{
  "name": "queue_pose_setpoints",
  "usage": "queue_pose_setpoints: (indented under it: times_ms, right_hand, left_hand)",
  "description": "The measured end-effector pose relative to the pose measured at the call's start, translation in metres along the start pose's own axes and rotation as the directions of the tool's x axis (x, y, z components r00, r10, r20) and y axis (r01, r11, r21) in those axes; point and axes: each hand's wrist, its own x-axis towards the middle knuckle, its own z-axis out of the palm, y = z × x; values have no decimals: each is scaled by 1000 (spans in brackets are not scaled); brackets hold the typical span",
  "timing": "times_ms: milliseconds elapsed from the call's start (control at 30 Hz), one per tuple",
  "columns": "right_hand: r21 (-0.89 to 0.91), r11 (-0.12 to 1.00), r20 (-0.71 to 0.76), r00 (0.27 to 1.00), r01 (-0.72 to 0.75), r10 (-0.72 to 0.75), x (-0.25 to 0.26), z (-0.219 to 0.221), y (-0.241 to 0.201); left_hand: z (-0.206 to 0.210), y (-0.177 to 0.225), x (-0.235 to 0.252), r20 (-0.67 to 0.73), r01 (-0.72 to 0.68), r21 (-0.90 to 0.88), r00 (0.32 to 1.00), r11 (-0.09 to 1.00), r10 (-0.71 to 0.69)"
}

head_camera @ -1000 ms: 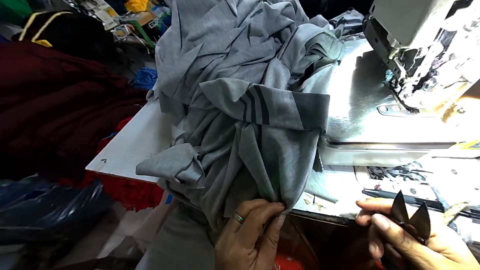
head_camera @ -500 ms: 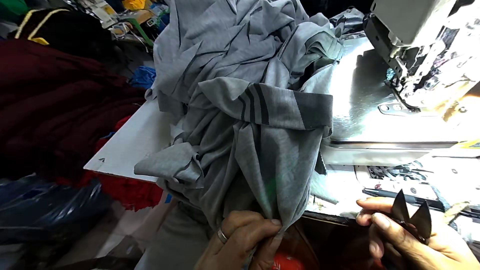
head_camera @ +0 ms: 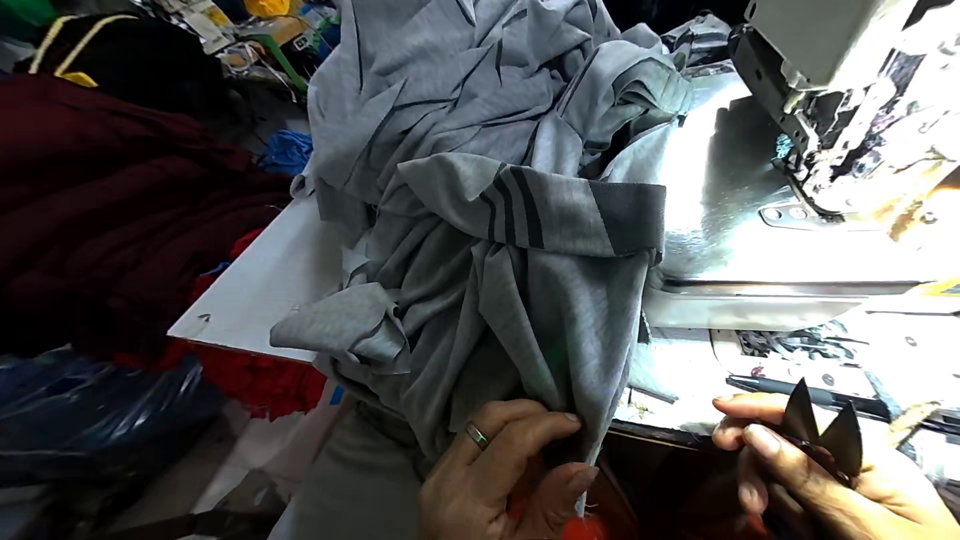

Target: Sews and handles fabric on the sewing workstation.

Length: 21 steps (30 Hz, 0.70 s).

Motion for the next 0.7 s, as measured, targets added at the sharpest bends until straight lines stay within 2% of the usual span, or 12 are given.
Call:
queue_pose_setpoints:
  times_ms: [233, 300, 367, 433, 700]
  right_hand:
    - [29, 1000, -11, 1000, 9, -9, 1, 0, 1]
    - [28, 1000, -15, 1000, 0, 1, 0, 0, 1]
    - [22, 1000, -17, 1000, 0, 1, 0, -1, 2]
    - [13, 1000, -18, 1000, 8, -8, 0, 0, 3]
    - [-14, 1000, -19, 999, 28, -28, 0, 0, 5]
  left_hand:
    - [6, 8, 23, -82, -96, -12, 992, 995, 95]
    - [13, 7, 30, -93, -133, 123, 985, 983, 145]
    - [20, 5, 36, -80, -151, 327, 979, 933, 187]
    - [26, 1, 41, -58, -138, 449, 981, 883, 183]
    - [32, -10, 41, -68, -117, 501, 982, 858, 174]
